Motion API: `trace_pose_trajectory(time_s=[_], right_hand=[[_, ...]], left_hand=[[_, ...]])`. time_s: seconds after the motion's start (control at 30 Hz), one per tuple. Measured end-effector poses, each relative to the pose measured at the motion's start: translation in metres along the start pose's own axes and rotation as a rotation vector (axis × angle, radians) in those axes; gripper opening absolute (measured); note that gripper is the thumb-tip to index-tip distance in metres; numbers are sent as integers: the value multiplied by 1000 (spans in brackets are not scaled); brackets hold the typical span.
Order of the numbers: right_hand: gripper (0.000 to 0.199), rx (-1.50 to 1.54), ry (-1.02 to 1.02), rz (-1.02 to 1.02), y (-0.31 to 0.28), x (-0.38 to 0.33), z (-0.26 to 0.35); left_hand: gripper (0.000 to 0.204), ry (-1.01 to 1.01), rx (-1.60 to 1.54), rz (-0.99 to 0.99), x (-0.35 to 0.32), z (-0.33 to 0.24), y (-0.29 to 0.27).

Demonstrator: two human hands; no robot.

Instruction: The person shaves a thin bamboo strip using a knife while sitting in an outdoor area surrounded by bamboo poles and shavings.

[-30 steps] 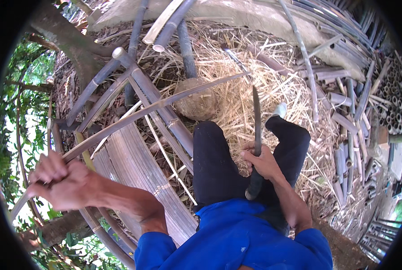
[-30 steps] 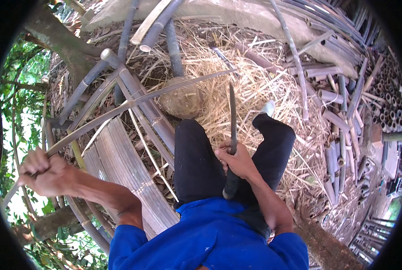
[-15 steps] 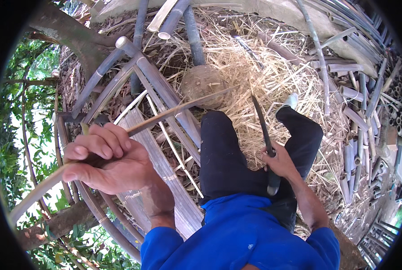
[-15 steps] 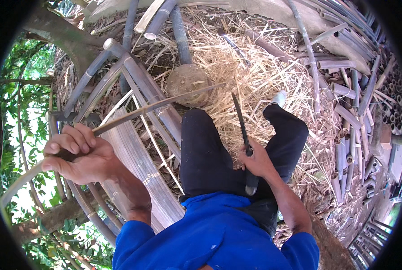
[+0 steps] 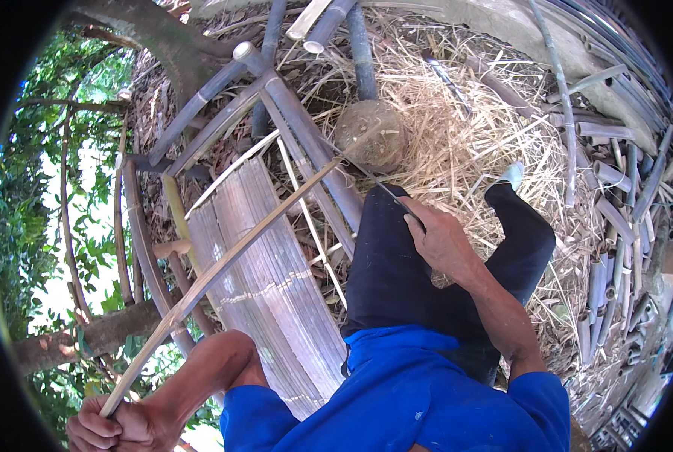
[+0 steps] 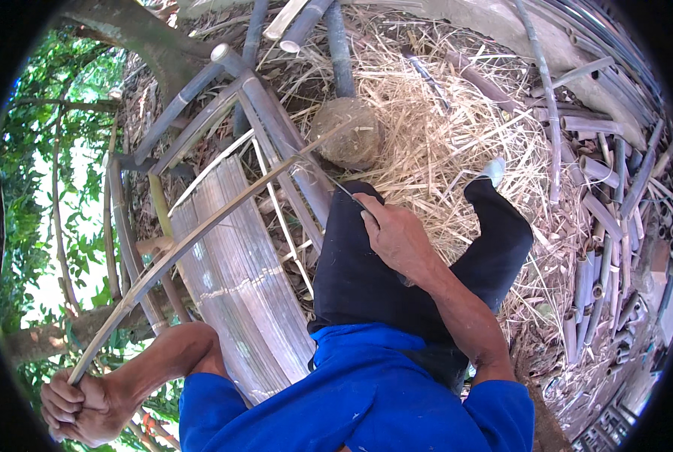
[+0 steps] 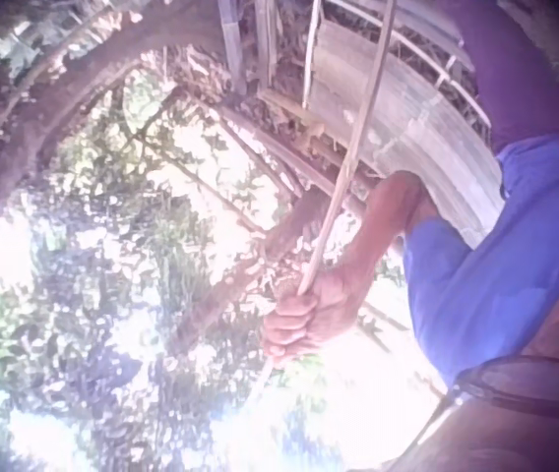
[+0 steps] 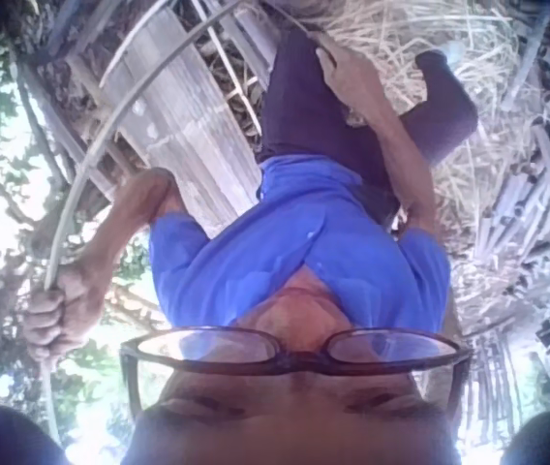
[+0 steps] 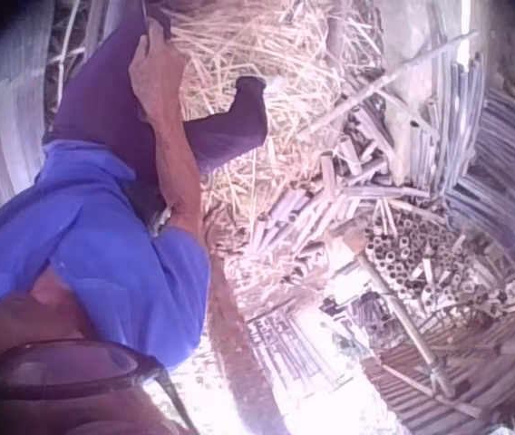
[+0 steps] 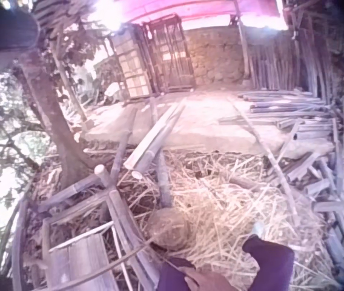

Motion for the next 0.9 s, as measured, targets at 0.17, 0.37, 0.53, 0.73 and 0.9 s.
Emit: trace_pose_trajectory(time_s=[0.17,0.37,0.53,0.73,0.9], right_hand=[[30,72,6,15,3,-10,-4],[36,144,-37,-18,-14,-35,46],[15,-114,-170,-195,-16,-54,74],[16,-84,-524,-184,-55,-104,160],[14,-100,-745,-409,-56,-140,179]], left_hand=[[28,-42,37,-12,-36,52,32],[32,68,210,-7,-77,57,75],[36,74,336,-154,-108,65,92],[32,473,799,-209,-125,53,104],[33,496,844,-287,-136,48,112]])
Point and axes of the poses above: each hand's wrist, its own x-axis towards the middle knuckle, its own y-axis out of the palm, z = x × y, the point moved 1 cm from there along x, towards the middle knuckle, and after that the axes turned 4 degrees about -x, right-handed, at the moved point
